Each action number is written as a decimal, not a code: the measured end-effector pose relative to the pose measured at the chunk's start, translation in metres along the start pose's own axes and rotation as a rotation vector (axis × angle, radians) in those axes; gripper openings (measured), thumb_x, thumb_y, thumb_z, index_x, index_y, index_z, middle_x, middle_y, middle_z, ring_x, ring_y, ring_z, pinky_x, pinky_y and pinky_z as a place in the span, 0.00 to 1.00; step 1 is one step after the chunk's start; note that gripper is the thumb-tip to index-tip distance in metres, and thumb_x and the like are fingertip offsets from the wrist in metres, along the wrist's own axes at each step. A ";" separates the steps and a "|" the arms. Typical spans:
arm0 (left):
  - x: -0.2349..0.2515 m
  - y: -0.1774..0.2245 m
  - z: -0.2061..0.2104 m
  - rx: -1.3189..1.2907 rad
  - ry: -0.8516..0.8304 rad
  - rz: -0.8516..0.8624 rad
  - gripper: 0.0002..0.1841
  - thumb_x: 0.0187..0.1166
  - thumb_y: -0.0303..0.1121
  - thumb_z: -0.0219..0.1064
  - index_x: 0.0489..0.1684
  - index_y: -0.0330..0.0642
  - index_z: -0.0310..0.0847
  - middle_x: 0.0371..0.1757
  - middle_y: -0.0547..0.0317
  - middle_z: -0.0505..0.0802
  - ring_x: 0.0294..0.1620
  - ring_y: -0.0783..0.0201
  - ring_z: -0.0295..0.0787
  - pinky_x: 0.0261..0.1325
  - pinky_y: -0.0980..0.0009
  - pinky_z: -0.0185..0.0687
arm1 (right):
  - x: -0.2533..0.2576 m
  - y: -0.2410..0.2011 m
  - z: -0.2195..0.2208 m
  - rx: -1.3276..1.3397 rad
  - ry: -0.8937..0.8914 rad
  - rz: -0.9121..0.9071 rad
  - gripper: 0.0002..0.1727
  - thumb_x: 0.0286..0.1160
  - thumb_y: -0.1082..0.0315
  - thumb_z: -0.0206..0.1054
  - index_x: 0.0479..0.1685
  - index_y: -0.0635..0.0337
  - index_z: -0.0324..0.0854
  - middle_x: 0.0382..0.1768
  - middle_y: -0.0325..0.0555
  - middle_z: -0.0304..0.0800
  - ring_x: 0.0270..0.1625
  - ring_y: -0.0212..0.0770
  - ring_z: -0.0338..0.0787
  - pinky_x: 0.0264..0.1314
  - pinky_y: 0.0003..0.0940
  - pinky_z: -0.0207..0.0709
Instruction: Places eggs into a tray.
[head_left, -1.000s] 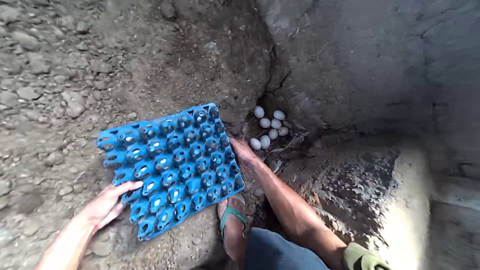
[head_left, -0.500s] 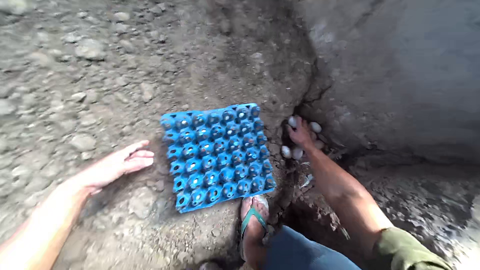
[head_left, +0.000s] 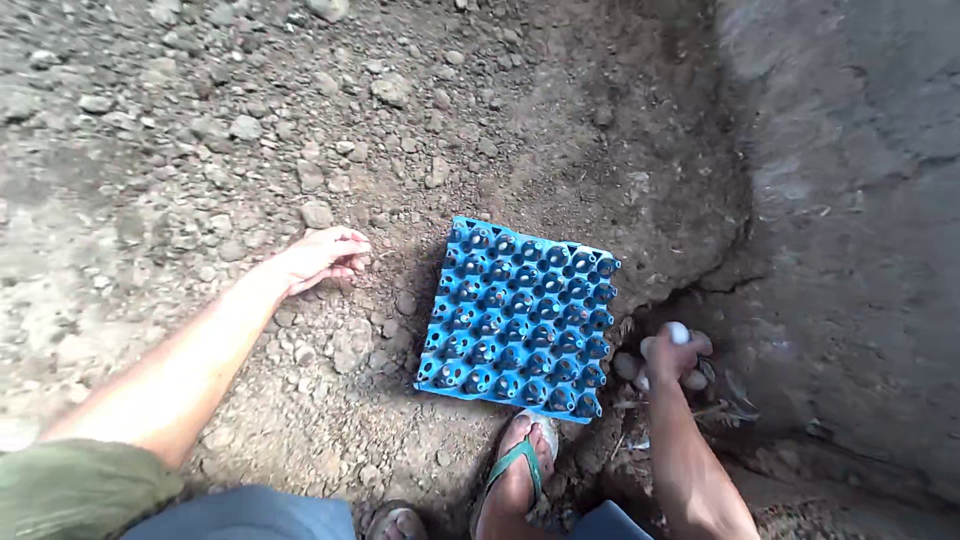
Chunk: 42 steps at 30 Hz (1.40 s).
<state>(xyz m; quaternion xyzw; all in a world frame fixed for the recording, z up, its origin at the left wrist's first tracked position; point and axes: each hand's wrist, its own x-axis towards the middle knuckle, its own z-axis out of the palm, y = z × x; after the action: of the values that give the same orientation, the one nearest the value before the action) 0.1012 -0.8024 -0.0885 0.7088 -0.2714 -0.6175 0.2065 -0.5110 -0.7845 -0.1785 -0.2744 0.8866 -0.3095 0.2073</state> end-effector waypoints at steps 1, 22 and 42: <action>-0.002 0.001 -0.002 -0.001 0.006 0.006 0.11 0.89 0.35 0.60 0.62 0.44 0.76 0.36 0.60 0.87 0.32 0.71 0.86 0.40 0.74 0.85 | 0.003 -0.004 -0.005 0.264 0.004 0.092 0.34 0.89 0.59 0.58 0.89 0.63 0.52 0.75 0.63 0.74 0.70 0.54 0.82 0.69 0.50 0.81; -0.024 0.000 -0.001 -0.005 -0.003 0.067 0.12 0.88 0.34 0.61 0.64 0.43 0.75 0.37 0.58 0.85 0.33 0.68 0.83 0.42 0.71 0.83 | -0.200 -0.301 0.109 -0.885 -1.036 -1.177 0.30 0.75 0.49 0.70 0.80 0.33 0.75 0.73 0.58 0.77 0.54 0.64 0.89 0.49 0.69 0.82; 0.006 0.025 0.132 0.066 -0.061 0.355 0.25 0.91 0.49 0.54 0.86 0.59 0.63 0.82 0.56 0.75 0.74 0.57 0.78 0.68 0.47 0.80 | 0.047 -0.209 -0.066 -1.000 -0.729 -0.140 0.17 0.77 0.56 0.71 0.53 0.61 0.87 0.43 0.53 0.91 0.42 0.49 0.90 0.50 0.55 0.84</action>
<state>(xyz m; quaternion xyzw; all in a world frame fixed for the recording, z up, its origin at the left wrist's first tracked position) -0.0316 -0.8198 -0.0968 0.6371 -0.4184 -0.5835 0.2804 -0.5077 -0.9218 -0.0015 -0.4836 0.7765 0.2439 0.3221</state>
